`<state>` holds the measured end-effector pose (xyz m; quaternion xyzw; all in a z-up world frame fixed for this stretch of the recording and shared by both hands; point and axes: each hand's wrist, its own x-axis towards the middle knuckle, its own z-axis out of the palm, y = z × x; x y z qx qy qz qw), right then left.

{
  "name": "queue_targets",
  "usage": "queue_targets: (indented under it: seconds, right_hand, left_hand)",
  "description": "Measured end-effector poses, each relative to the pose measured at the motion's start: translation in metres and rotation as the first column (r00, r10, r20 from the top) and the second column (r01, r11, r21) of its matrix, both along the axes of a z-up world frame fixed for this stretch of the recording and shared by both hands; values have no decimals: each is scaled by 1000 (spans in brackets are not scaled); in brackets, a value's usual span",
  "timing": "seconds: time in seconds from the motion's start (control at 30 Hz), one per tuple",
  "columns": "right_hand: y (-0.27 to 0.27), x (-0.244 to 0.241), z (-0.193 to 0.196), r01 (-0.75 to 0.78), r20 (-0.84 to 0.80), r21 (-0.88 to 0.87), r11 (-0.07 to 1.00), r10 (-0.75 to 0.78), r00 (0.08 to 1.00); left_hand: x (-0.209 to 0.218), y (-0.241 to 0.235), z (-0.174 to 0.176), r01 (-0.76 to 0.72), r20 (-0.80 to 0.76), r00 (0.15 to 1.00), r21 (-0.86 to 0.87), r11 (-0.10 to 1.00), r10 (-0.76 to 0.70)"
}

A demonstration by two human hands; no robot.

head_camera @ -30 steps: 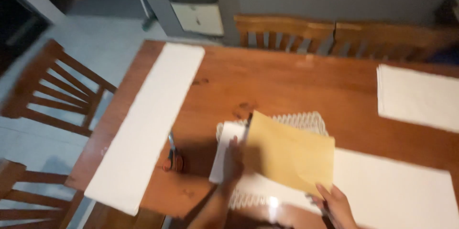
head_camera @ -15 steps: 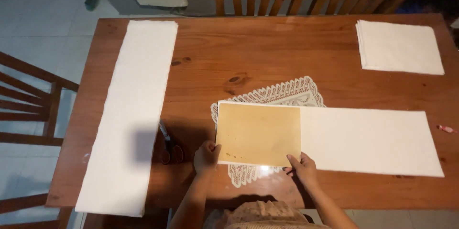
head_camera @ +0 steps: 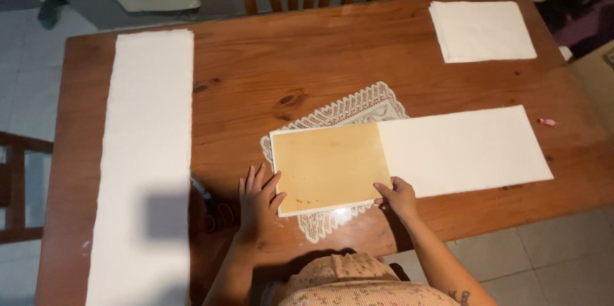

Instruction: The person uses scissors to cut a long strip of white fabric into smaller rectangular pieces on a wooden table.

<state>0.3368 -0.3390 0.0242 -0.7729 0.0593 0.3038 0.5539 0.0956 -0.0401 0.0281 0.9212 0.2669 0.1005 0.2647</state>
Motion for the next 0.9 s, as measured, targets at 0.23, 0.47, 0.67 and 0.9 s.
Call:
queue_targets:
  seconds: [0.23,0.47,0.67,0.9]
  right_hand:
    - [5,-3,5,-13,24,-27,1000,14,1000]
    - [9,-5,13,-19,36,-62,998,21,999]
    - [18,-11,39,-3,35,-73,997,6,999]
    - [18,-11,35,-9,53,-105,994,15,998]
  left_hand:
    - [-5,13,-23,33,-4,999,0,999,-33]
    - [-7,16,-30,64,-13,998,14,998,-64]
    - [-8,16,-32,68,-4,998,57,996,-68]
    - [-8,14,-31,54,-2,999,82,995,-54]
